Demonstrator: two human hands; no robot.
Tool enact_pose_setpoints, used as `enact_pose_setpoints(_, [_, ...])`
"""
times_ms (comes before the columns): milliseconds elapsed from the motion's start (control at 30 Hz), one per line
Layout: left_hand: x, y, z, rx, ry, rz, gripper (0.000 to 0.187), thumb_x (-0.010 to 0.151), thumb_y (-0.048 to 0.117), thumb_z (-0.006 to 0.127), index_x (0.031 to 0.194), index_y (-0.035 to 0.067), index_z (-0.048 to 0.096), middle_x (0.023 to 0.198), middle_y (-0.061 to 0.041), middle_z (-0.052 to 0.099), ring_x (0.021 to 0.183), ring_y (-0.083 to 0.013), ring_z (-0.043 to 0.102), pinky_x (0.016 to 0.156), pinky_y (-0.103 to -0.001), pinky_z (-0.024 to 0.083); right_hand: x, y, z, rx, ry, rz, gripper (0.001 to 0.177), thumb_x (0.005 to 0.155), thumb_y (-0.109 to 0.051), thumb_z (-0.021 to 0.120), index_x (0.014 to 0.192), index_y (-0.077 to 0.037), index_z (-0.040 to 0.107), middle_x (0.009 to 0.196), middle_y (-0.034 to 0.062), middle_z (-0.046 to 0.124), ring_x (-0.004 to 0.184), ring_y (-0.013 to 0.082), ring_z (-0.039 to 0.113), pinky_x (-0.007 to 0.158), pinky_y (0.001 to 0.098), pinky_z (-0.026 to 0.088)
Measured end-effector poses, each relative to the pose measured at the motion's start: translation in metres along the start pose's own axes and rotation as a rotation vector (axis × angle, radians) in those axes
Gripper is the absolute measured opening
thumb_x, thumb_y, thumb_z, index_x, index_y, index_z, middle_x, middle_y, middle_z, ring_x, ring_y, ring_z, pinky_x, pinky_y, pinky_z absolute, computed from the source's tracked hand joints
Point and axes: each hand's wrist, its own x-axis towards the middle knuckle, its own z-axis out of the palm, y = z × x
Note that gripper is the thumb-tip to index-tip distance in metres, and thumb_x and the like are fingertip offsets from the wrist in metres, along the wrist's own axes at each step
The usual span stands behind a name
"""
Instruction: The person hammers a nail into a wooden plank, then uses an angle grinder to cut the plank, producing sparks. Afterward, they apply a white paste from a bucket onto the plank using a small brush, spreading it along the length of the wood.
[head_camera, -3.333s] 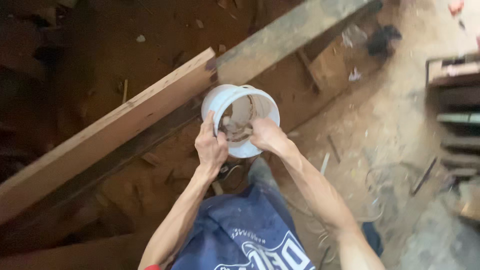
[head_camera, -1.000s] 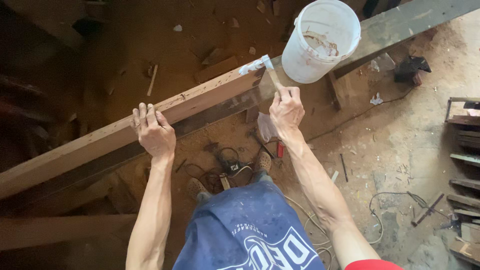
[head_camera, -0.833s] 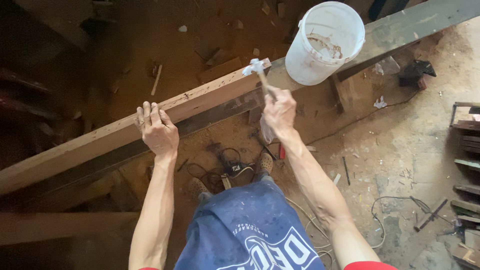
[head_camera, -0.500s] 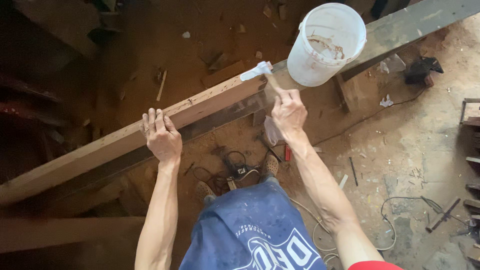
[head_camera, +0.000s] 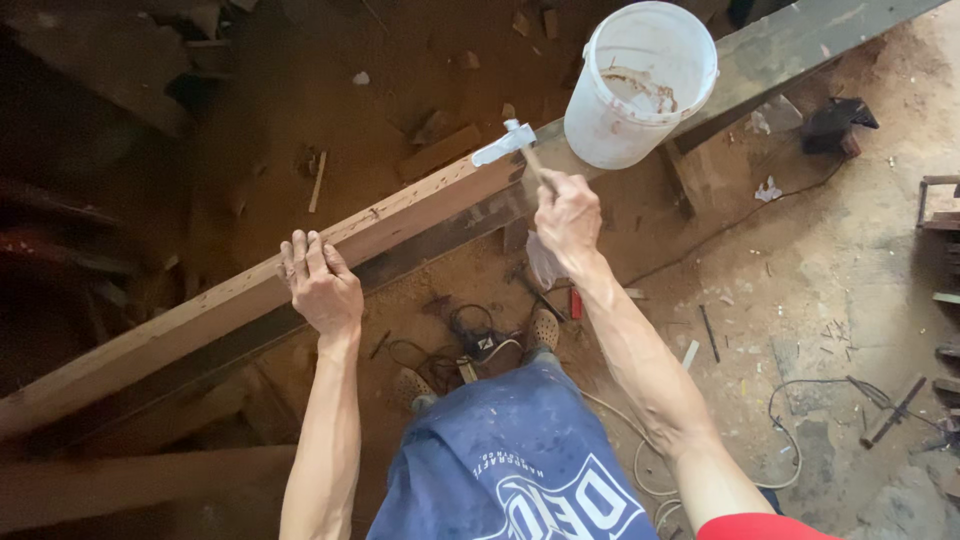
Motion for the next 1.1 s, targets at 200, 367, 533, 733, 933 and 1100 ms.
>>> enact_pose_setpoints(200, [0.000,0.000,-0.001,0.018,0.000,0.014,0.032,0.110,0.021,0.057,0.129,0.000,0.072,0.143,-0.017,0.064,0.140,-0.0366,0.053,0.123,-0.050,0.034,-0.053,-0.052,0.031,0.058,-0.220,-0.056,0.025,0.097,-0.014,0.065,0.121,-0.012,0.074,0.092,0.0134,0.072,0.068,0.0234,0.067,0.057,0.0377,0.057])
enact_pose_setpoints(367, [0.002,-0.003,0.001,0.006,0.000,0.010,0.031,0.110,0.021,0.058,0.129,0.002,0.073,0.143,-0.015,0.064,0.140,-0.0341,0.054,0.123,-0.049,0.034,-0.073,-0.076,0.048,0.049,-0.101,-0.265,0.022,0.097,-0.014,0.067,0.118,-0.012,0.074,0.100,0.0131,0.073,0.074,0.0233,0.070,0.059,0.0357,0.059])
enact_pose_setpoints(533, [0.001,-0.003,0.002,-0.034,0.007,-0.003,0.031,0.109,0.021,0.058,0.129,0.002,0.073,0.142,-0.014,0.065,0.139,-0.0340,0.054,0.122,-0.049,0.035,-0.050,-0.048,0.023,-0.160,0.010,-0.241,0.026,0.093,-0.010,0.068,0.117,-0.013,0.076,0.099,0.0155,0.071,0.082,0.0306,0.071,0.068,0.0418,0.059])
enact_pose_setpoints(733, [0.001,0.001,0.005,-0.022,0.034,-0.029,0.031,0.108,0.021,0.058,0.129,0.002,0.072,0.142,-0.015,0.065,0.139,-0.0350,0.054,0.121,-0.050,0.035,-0.034,-0.030,0.014,-0.040,0.101,-0.090,0.024,0.095,-0.009,0.069,0.118,-0.007,0.074,0.102,0.0188,0.072,0.088,0.0338,0.072,0.079,0.0434,0.058])
enact_pose_setpoints(933, [0.001,-0.002,0.009,-0.018,0.016,-0.034,0.034,0.110,0.024,0.057,0.132,0.002,0.070,0.143,-0.014,0.064,0.141,-0.0336,0.053,0.124,-0.049,0.033,-0.078,-0.082,0.049,0.063,-0.193,-0.108,0.025,0.095,-0.011,0.066,0.119,-0.009,0.073,0.099,0.0166,0.073,0.082,0.0309,0.073,0.074,0.0419,0.059])
enact_pose_setpoints(1100, [0.000,-0.006,0.008,-0.028,0.001,-0.021,0.034,0.109,0.024,0.057,0.132,0.003,0.070,0.143,-0.014,0.065,0.141,-0.0336,0.053,0.123,-0.048,0.032,-0.091,-0.106,0.049,-0.074,-0.182,-0.324,0.024,0.095,-0.012,0.068,0.117,-0.011,0.075,0.103,0.0136,0.072,0.078,0.0319,0.072,0.066,0.0424,0.059])
